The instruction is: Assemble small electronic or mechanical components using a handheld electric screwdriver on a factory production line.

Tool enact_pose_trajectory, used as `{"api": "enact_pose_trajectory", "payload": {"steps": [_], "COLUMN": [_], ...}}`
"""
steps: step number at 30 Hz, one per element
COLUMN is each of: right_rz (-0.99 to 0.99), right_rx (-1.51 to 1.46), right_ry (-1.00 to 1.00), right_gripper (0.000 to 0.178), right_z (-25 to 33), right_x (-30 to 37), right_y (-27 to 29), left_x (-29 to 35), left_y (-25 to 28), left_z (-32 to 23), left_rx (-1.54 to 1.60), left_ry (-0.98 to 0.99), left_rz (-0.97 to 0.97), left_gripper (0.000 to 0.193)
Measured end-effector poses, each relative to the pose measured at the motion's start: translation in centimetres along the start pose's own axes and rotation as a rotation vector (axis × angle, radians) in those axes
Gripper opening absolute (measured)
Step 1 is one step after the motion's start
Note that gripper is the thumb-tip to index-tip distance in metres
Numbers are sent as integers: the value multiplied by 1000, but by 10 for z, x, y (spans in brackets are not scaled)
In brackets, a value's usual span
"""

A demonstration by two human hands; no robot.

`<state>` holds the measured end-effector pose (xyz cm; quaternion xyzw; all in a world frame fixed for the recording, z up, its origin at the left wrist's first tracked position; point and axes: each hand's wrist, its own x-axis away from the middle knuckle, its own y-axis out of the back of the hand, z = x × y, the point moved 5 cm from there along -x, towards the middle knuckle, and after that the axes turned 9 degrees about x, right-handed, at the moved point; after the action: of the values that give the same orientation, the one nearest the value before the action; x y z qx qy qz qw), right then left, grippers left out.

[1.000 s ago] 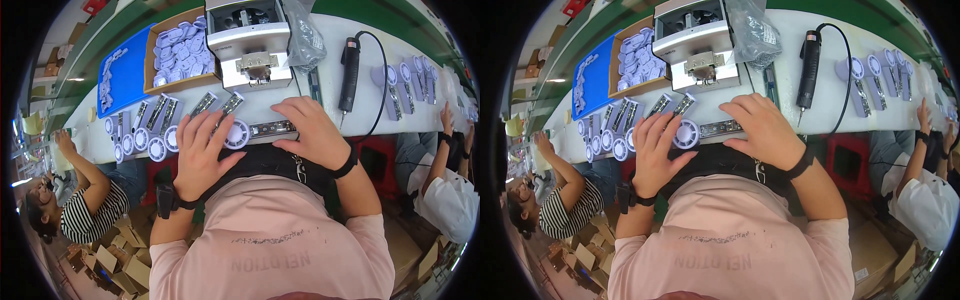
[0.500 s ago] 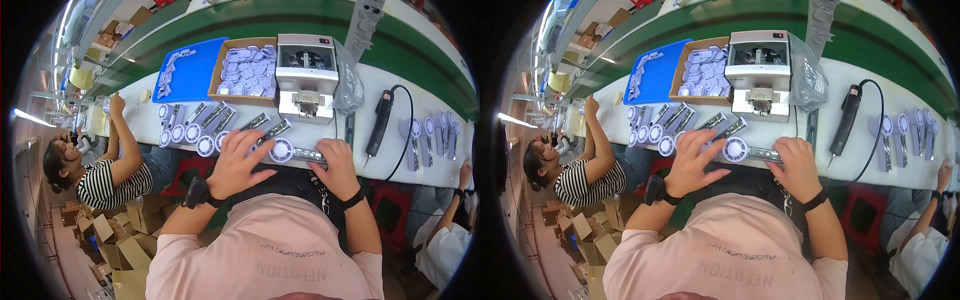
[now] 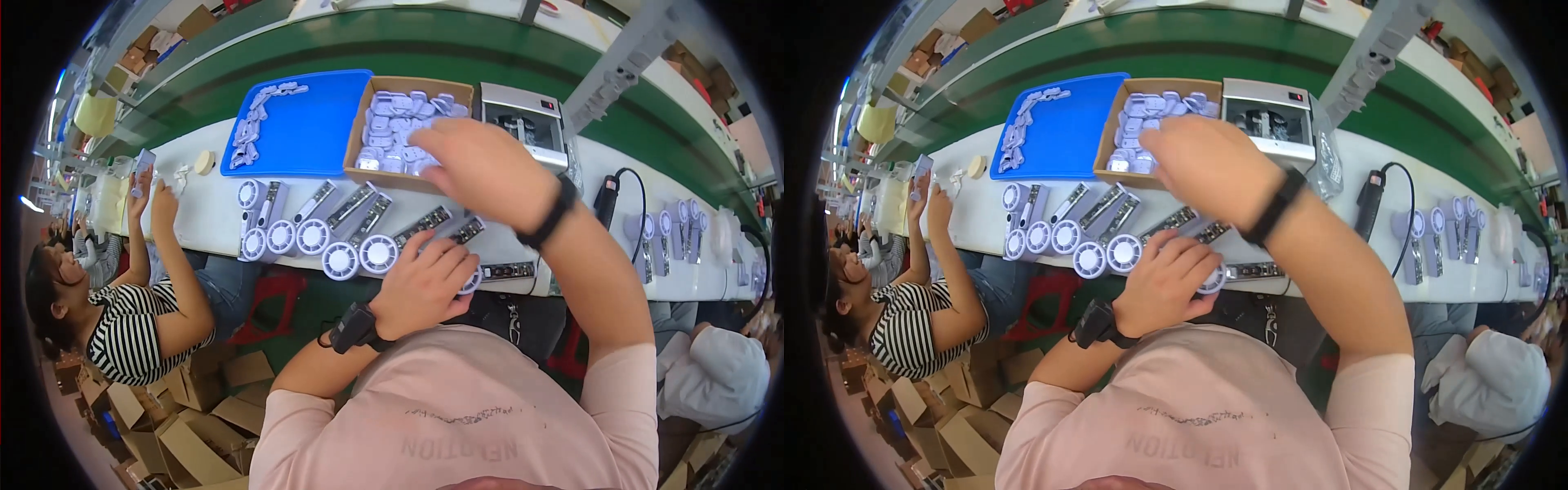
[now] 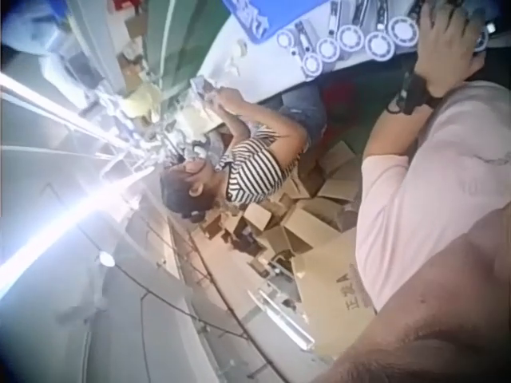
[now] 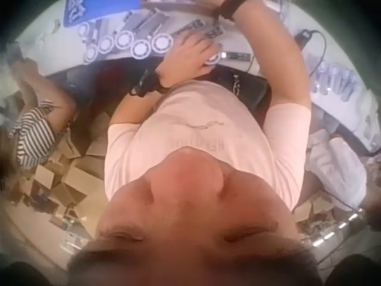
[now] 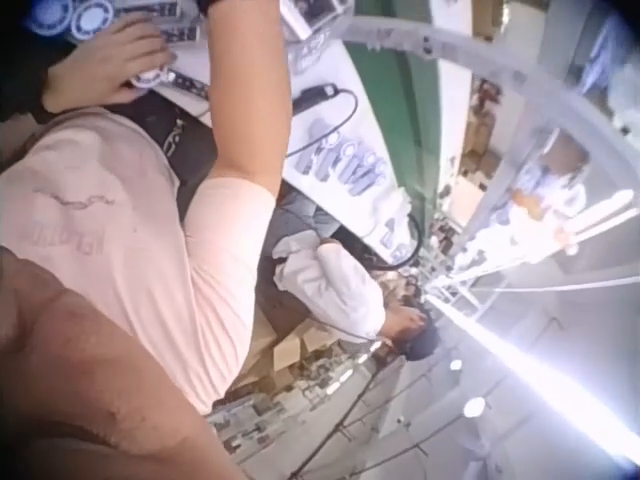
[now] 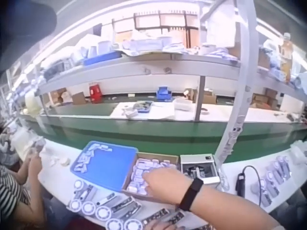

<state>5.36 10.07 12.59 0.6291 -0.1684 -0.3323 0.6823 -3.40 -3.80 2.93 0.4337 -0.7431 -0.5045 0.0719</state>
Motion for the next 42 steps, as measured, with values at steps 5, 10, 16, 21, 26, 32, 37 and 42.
{"api": "enact_pose_trajectory", "payload": {"steps": [5,10,16,21,26,32,37,42], "right_rz": [150,24,55,-36,-119,-167,-118,-131], "right_rx": [71,-240,-552,-569,-632,-585,-661,-703], "right_ry": [18,-8,-318,-487,-652,-517,-618,-675], "right_gripper": [37,39,39,37,32,30,31,32], "right_z": [33,52,43,-5,-54,-51,-27,-24], "right_x": [-75,-5,96,140,201,201,221,224], "right_y": [-41,-17,5,-3,-7,-18,-12,-15], "left_x": [24,67,58,109,9,27,30,26], "left_y": [60,146,213,204,161,183,181,208], "left_z": [-6,85,290,464,389,340,348,336], "left_rx": [40,-162,-464,-630,-407,-248,-375,-246], "left_ry": [-91,25,929,885,697,713,758,824], "left_rz": [-129,-398,-53,144,114,32,201,-29], "left_gripper": [60,29,41,34,24,26,31,29]}}
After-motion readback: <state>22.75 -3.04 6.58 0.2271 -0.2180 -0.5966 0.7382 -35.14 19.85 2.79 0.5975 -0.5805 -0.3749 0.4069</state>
